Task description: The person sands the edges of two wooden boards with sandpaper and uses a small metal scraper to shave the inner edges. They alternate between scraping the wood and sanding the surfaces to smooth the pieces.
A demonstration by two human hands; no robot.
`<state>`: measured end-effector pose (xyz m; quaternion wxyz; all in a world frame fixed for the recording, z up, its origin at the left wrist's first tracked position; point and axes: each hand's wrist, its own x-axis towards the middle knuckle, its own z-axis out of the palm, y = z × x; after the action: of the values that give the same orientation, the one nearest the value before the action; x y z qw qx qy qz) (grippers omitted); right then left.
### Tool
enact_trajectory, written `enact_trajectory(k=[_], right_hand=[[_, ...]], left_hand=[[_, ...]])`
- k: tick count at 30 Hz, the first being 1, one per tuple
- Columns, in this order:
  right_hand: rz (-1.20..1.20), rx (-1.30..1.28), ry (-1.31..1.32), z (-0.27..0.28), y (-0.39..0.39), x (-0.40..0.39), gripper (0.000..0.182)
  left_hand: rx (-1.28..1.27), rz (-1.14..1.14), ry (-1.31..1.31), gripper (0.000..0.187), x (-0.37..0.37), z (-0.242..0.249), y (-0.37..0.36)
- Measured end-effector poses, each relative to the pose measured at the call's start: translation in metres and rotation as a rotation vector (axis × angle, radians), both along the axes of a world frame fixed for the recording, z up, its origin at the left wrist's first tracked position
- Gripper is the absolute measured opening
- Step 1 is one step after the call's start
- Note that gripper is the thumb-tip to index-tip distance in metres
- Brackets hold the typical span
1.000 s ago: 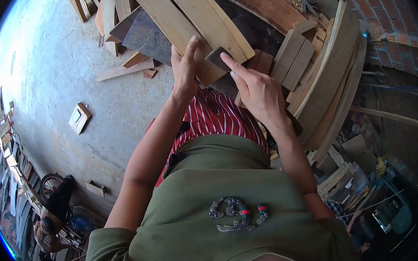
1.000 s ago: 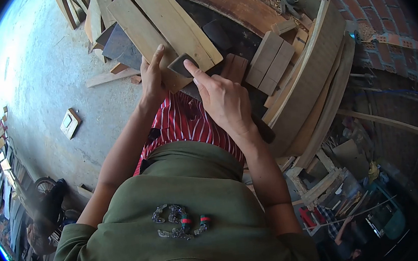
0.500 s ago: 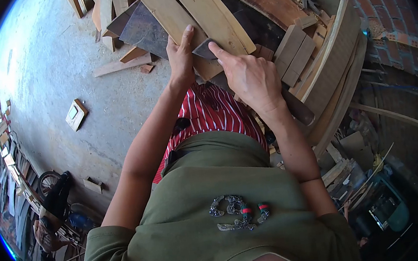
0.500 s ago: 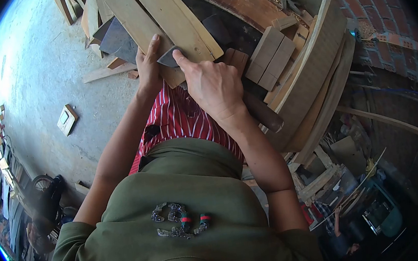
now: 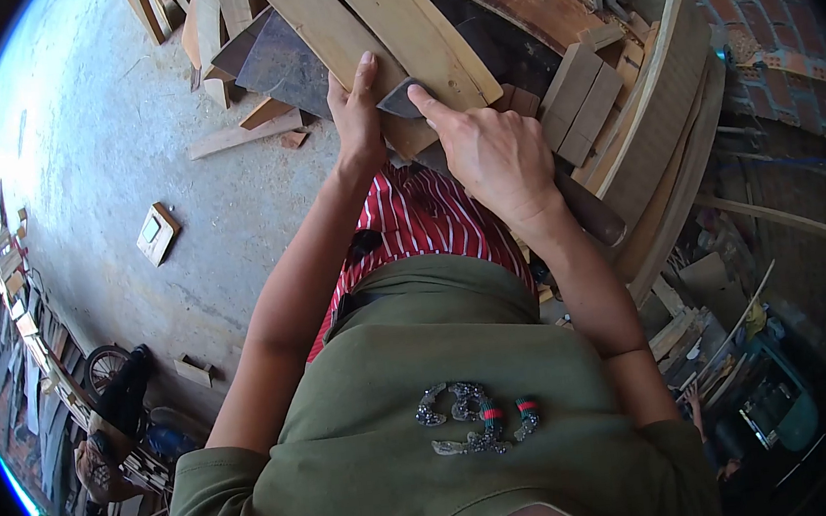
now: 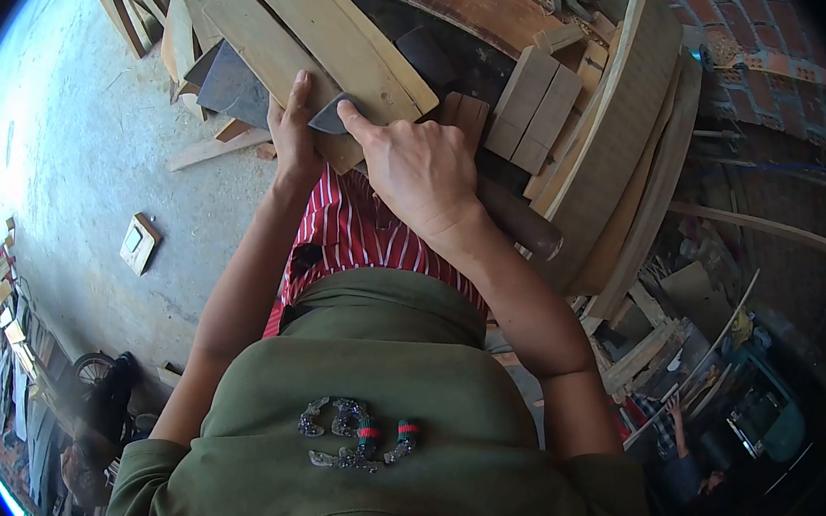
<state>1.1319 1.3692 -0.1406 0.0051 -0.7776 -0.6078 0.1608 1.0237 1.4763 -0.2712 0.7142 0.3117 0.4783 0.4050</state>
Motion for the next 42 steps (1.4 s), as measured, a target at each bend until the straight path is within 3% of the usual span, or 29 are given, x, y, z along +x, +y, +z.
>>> enact_trajectory(k=[14,42], right_hand=[[0.005,0.068,-0.032,-0.006,0.002,-0.004,0.043],[-0.013,0.046,-0.012,-0.007,-0.009,-0.003,0.042]], left_hand=[[0.093,0.000,0.025,0.049,-0.001,-0.007,0.000],[0.048,0.001,-0.010,0.047,0.001,-0.001,-0.003]])
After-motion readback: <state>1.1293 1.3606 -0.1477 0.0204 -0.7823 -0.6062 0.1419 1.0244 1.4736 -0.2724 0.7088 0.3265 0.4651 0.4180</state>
